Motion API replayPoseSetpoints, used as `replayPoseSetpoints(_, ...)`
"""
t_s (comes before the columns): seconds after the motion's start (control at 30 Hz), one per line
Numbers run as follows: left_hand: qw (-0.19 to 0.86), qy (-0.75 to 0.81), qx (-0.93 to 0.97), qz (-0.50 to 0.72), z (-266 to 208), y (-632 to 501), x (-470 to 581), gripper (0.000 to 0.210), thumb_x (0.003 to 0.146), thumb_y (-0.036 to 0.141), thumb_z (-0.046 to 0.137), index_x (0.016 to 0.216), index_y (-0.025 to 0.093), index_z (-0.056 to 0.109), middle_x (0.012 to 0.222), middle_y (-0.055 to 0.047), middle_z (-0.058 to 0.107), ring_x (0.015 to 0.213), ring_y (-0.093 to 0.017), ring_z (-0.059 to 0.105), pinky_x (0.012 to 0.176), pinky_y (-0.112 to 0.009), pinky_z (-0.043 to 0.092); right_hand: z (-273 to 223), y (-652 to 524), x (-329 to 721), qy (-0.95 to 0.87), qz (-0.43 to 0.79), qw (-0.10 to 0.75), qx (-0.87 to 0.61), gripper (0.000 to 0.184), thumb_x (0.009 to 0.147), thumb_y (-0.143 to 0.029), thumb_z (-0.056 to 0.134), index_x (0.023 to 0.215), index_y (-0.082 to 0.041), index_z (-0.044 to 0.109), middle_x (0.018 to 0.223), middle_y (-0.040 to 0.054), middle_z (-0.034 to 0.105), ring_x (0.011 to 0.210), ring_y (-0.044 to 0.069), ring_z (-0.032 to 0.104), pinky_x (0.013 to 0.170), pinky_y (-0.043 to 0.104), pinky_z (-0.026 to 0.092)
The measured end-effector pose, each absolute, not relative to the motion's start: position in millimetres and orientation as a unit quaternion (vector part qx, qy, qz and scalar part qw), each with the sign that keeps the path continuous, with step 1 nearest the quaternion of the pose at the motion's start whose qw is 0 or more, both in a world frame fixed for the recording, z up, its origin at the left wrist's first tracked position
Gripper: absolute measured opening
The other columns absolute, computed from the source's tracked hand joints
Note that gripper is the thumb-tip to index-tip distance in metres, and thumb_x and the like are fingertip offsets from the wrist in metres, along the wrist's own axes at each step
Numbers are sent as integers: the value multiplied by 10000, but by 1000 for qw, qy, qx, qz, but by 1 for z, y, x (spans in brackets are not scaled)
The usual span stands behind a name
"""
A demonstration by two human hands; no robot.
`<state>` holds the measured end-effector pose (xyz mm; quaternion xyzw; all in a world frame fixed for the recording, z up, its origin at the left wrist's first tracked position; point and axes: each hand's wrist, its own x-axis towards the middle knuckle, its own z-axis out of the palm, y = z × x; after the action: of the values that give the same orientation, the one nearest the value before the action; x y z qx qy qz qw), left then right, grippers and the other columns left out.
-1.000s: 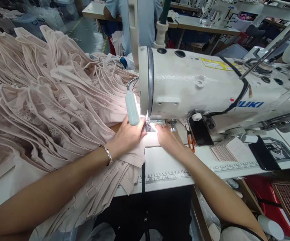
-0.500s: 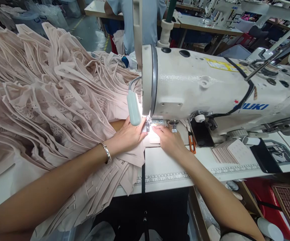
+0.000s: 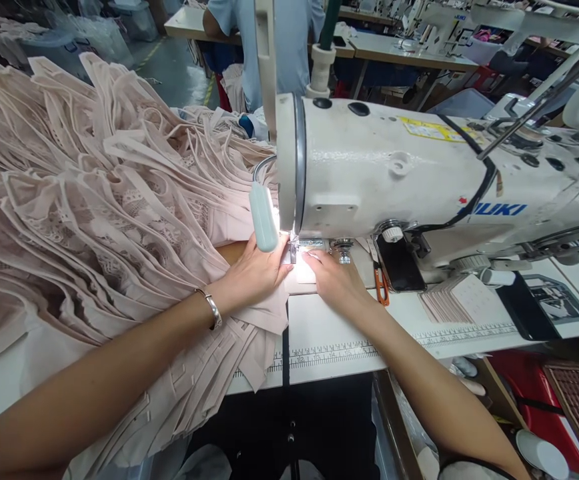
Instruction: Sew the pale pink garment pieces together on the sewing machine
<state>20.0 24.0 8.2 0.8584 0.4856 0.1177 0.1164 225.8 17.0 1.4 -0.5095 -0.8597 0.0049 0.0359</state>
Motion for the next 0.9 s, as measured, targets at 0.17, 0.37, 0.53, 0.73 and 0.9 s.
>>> replayPoseSetpoints(0.17, 117, 488, 857, 114, 10, 24, 20, 362, 1016, 310, 418, 1316, 115, 477, 1196, -132, 652, 1327, -284, 470, 1214, -502, 248, 1, 16, 226, -857, 6, 39, -513, 540, 929, -95, 319, 1365, -214, 616, 1343, 110, 656, 1029, 278, 676, 927, 455, 489)
replayPoseSetpoints(0.37, 112, 489, 856, 124, 7, 24, 20, 389, 1014, 311, 413, 1338, 101, 459, 1225, -151, 635, 1333, -299, 460, 1188, -519, 286, 1, 16, 224, -863, -13, 33, -503, 480, 993, -193, 308, 1360, -186, 617, 1342, 126, 654, 1034, 295, 676, 929, 456, 481)
replayPoseSetpoints(0.53, 105, 487, 857, 130, 6, 24, 19, 392, 1011, 305, 421, 1342, 98, 462, 1235, -160, 628, 1333, -315, 457, 1149, -527, 337, -1, 17, 225, -865, -23, 30, -500, 461, 1010, -229, 324, 1365, -173, 611, 1305, 147, 664, 985, 286, 680, 909, 439, 484)
replayPoseSetpoints(0.73, 86, 489, 860, 119, 8, 23, 20, 384, 1010, 295, 461, 1330, 84, 471, 1245, -165, 614, 1305, -302, 473, 1156, -495, 332, -2, 20, 224, -856, -21, 15, -517, 476, 1012, -273, 304, 1374, -212, 608, 1119, 143, 698, 801, 249, 651, 825, 423, 481)
replayPoseSetpoints(0.9, 46, 492, 859, 130, 8, 25, 19, 325, 984, 326, 531, 1222, 107, 556, 1208, -160, 612, 1198, -302, 534, 1085, -475, 397, 4, 18, 217, -839, -31, -15, -543, 441, 1000, -280, 361, 1330, -205, 644, 980, 139, 685, 825, 277, 621, 782, 410, 465)
